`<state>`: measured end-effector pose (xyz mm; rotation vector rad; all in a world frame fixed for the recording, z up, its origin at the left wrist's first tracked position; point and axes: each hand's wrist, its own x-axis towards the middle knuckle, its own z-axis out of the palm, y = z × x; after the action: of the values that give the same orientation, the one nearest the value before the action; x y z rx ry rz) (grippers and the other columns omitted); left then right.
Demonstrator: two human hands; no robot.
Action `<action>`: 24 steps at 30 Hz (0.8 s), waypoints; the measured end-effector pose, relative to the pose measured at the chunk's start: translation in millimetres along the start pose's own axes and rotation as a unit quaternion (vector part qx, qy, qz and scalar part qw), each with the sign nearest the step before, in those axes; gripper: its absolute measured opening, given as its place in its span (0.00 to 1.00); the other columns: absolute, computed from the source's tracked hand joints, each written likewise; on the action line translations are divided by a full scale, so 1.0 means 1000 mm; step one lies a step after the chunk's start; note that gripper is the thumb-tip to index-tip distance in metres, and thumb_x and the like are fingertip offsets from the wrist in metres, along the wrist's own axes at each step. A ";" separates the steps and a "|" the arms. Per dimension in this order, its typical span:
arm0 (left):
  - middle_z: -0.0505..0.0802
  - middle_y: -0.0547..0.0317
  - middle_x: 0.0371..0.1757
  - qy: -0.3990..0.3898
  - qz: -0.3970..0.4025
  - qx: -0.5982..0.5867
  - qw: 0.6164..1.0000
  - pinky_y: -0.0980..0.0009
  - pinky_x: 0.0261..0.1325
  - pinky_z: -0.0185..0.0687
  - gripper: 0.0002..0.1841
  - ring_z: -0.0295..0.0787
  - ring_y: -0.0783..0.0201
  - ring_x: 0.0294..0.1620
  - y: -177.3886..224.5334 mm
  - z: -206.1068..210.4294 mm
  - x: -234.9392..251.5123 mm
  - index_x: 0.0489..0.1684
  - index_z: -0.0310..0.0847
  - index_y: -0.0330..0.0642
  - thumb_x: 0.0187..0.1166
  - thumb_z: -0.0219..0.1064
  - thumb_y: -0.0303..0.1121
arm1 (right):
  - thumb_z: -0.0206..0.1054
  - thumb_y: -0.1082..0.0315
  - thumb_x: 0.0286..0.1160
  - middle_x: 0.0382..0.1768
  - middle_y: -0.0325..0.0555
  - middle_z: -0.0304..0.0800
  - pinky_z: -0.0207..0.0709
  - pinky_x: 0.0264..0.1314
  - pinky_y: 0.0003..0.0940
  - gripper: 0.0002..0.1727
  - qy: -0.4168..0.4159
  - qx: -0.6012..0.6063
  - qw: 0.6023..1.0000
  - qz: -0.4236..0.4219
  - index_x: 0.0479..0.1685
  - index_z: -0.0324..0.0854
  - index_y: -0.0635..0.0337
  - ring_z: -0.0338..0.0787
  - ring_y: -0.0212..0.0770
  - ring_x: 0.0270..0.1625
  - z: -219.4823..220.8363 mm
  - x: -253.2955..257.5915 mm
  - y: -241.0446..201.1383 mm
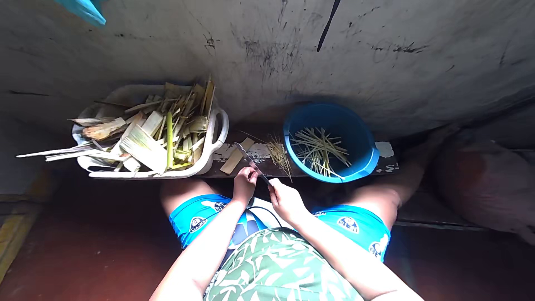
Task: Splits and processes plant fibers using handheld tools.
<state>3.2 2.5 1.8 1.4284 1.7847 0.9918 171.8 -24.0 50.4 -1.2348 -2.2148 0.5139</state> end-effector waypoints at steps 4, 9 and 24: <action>0.96 0.44 0.50 0.051 0.078 -0.011 0.996 0.68 0.66 0.86 0.10 0.94 0.61 0.56 -0.010 0.005 -0.002 0.47 0.91 0.29 0.82 0.66 0.28 | 0.56 0.69 0.83 0.27 0.47 0.90 0.86 0.32 0.40 0.11 0.024 -0.011 0.999 -0.020 0.49 0.84 0.62 0.93 0.45 0.30 -0.003 0.001 -0.004; 0.93 0.46 0.60 -0.011 -0.032 0.007 0.999 0.69 0.73 0.81 0.12 0.90 0.64 0.64 0.009 -0.002 -0.001 0.54 0.89 0.32 0.85 0.64 0.31 | 0.55 0.68 0.84 0.29 0.49 0.90 0.86 0.33 0.43 0.12 -0.005 -0.036 0.999 0.002 0.50 0.84 0.62 0.94 0.48 0.32 0.000 0.001 -0.004; 0.94 0.43 0.59 0.012 0.019 0.046 0.999 0.63 0.75 0.81 0.13 0.91 0.57 0.65 0.010 0.000 -0.009 0.54 0.89 0.29 0.85 0.62 0.29 | 0.56 0.69 0.83 0.27 0.49 0.89 0.86 0.31 0.43 0.11 -0.026 -0.071 0.997 -0.001 0.48 0.84 0.62 0.93 0.49 0.30 -0.008 -0.001 -0.015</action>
<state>9.7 -5.1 10.2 1.5176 1.8476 0.9627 167.7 -32.0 65.0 -1.3046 -2.3302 0.3969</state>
